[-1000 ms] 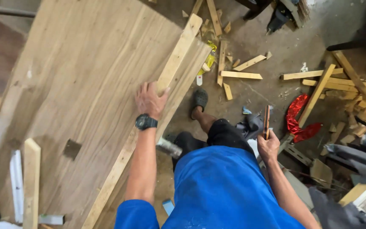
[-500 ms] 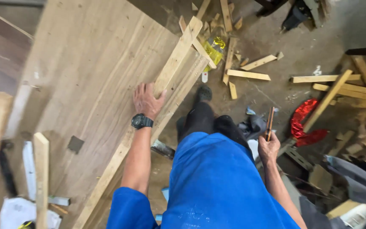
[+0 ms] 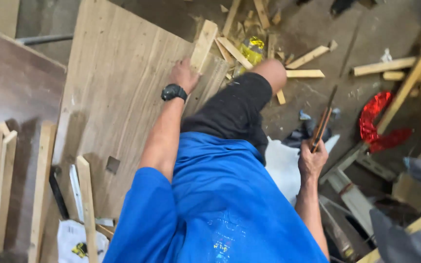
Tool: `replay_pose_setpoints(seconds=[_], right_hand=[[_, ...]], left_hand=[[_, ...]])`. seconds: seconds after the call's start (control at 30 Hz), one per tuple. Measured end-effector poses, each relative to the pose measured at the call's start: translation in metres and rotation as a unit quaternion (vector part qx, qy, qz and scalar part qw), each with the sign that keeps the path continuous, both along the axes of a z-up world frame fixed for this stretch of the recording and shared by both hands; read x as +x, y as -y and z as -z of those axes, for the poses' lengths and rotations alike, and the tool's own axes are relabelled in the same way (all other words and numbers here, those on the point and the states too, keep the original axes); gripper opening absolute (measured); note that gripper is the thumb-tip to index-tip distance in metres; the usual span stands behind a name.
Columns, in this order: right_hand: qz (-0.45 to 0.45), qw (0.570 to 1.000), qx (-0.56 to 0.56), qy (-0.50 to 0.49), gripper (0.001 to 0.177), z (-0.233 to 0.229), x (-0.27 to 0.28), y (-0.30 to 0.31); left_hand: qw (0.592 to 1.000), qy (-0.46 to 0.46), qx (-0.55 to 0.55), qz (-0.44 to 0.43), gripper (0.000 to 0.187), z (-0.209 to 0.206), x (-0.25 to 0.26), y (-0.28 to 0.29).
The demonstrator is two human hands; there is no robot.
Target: Measuring, marking, and sawing wooden planks on a workbench.
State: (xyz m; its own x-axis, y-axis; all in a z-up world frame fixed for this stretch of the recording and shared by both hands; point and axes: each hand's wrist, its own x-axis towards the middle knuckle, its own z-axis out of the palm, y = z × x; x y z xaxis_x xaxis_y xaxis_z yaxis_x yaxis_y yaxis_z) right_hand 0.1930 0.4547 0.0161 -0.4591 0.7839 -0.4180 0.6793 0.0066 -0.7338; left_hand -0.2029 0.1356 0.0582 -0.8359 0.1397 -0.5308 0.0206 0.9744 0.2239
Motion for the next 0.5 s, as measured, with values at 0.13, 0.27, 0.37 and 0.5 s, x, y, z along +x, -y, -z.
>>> replay_pose_setpoints(seconds=[0.13,0.27,0.37,0.5], right_hand=[[-0.024,0.998,-0.012,-0.059,0.015,-0.058,-0.047,0.031],[-0.108,0.985,0.041,-0.131,0.018,-0.064,-0.085,0.034],[-0.093,0.985,0.025,-0.145,0.015,-0.117,-0.134,0.073],[-0.117,0.988,0.045,-0.089,0.011,-0.149,-0.183,0.115]], left_hand=[[1.0,0.025,-0.001,0.008,0.059,0.004,-0.011,0.01],[0.994,0.094,0.054,0.004,0.068,0.041,-0.014,0.026],[0.991,-0.033,0.062,0.115,0.077,0.058,-0.021,0.028],[0.972,-0.163,0.046,0.162,0.069,0.083,-0.034,0.028]])
